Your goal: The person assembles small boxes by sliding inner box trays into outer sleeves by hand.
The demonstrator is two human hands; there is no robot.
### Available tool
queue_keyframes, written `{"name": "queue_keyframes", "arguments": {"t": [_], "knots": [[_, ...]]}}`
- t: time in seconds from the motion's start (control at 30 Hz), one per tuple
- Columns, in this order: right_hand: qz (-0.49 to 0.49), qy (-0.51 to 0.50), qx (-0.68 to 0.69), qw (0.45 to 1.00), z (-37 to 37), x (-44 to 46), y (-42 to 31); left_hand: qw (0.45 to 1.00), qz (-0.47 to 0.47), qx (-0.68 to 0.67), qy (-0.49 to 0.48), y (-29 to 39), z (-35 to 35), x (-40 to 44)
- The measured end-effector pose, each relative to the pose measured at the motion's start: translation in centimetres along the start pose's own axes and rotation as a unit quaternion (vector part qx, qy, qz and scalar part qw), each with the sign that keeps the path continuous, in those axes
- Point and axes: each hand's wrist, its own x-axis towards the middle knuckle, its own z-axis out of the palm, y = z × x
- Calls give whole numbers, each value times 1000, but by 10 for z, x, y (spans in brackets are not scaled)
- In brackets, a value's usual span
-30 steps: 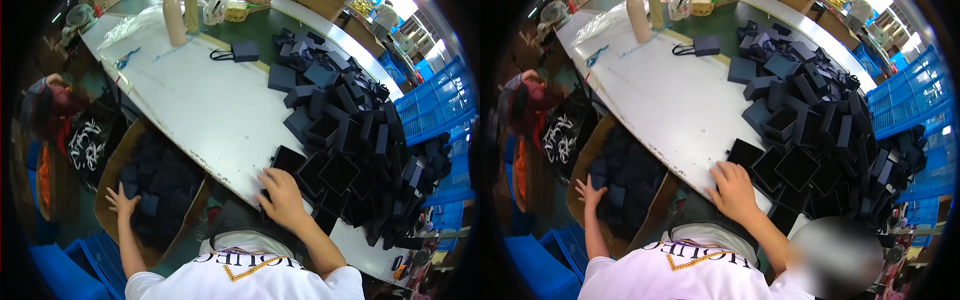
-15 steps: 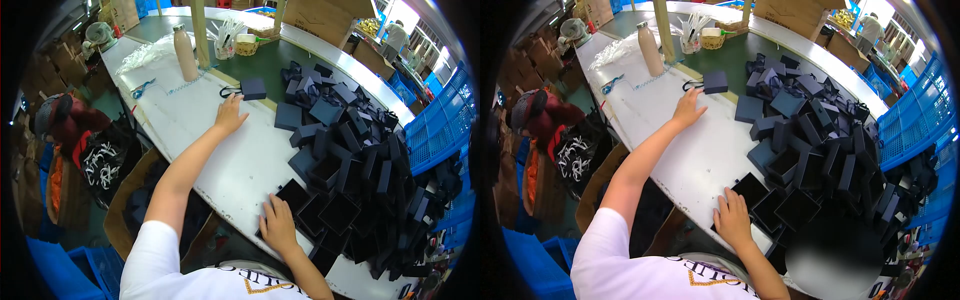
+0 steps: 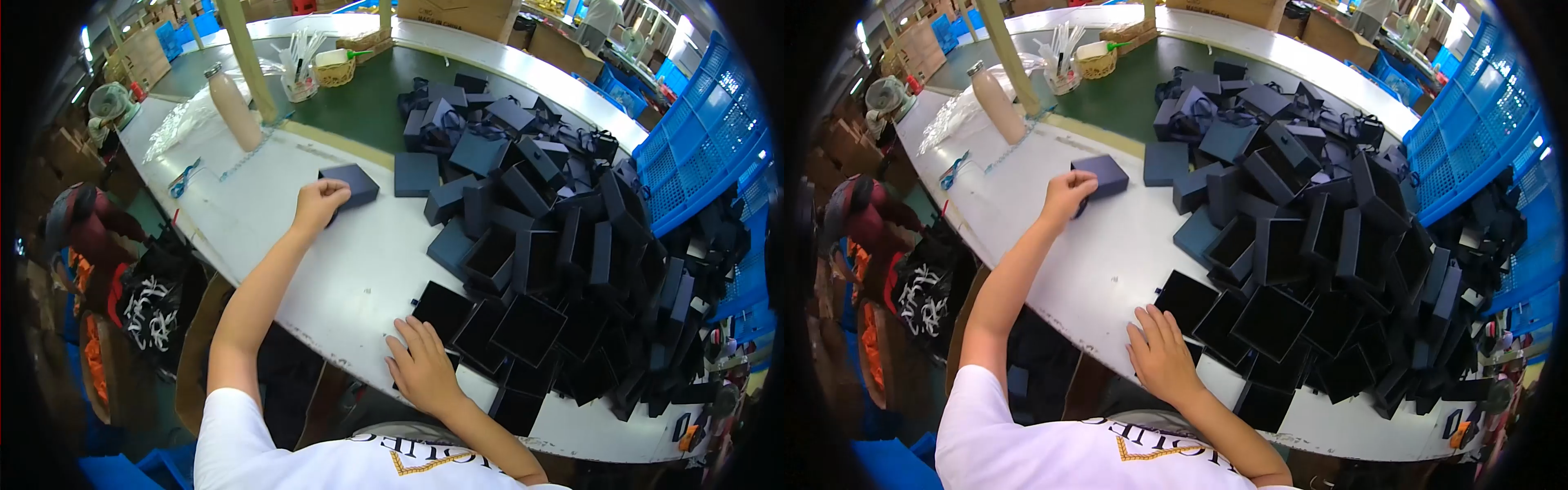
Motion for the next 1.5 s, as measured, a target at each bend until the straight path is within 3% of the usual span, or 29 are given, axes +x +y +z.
{"name": "queue_keyframes", "arguments": {"t": [0.17,0.27,0.3,0.4,0.43,0.57,0.63,0.7,0.8,0.9,1.0,1.1,1.2,1.4,1.5], "knots": [[-41,6,4,999,2,13,-24,992,-110,-23,-51,15,-13,-137],[-39,7,-41,998,20,17,-24,996,-51,32,-65,0,-4,-177],[-32,12,-51,998,22,19,-24,993,-72,50,-83,6,-4,-187],[-14,26,-88,996,23,18,-22,987,-126,-45,-85,4,2,-201],[-7,27,-92,995,20,16,-21,969,-212,-81,-101,25,3,-209],[14,26,-88,996,3,2,-23,905,-320,-240,-143,40,-6,-214],[18,27,-81,996,-5,-5,-26,971,-95,16,-219,57,-14,-221],[19,29,-55,998,-10,-13,-28,930,150,242,-234,61,-19,-222],[15,27,-16,999,-19,-26,-36,824,347,420,-154,55,-24,-194],[12,30,3,999,-25,-49,-44,811,346,423,-210,48,-30,-145],[27,21,-52,998,-34,-67,-52,769,474,407,-139,20,-21,-107],[55,3,-53,997,-23,-81,-42,889,210,298,-279,13,-12,-95],[40,-4,-66,997,-17,-87,-31,867,187,390,-246,1,-17,-103],[50,4,-5,999,-19,-81,-23,917,166,358,-64,11,-34,-179],[68,9,25,997,-26,-82,-17,862,152,470,-110,30,-43,-204]]}}
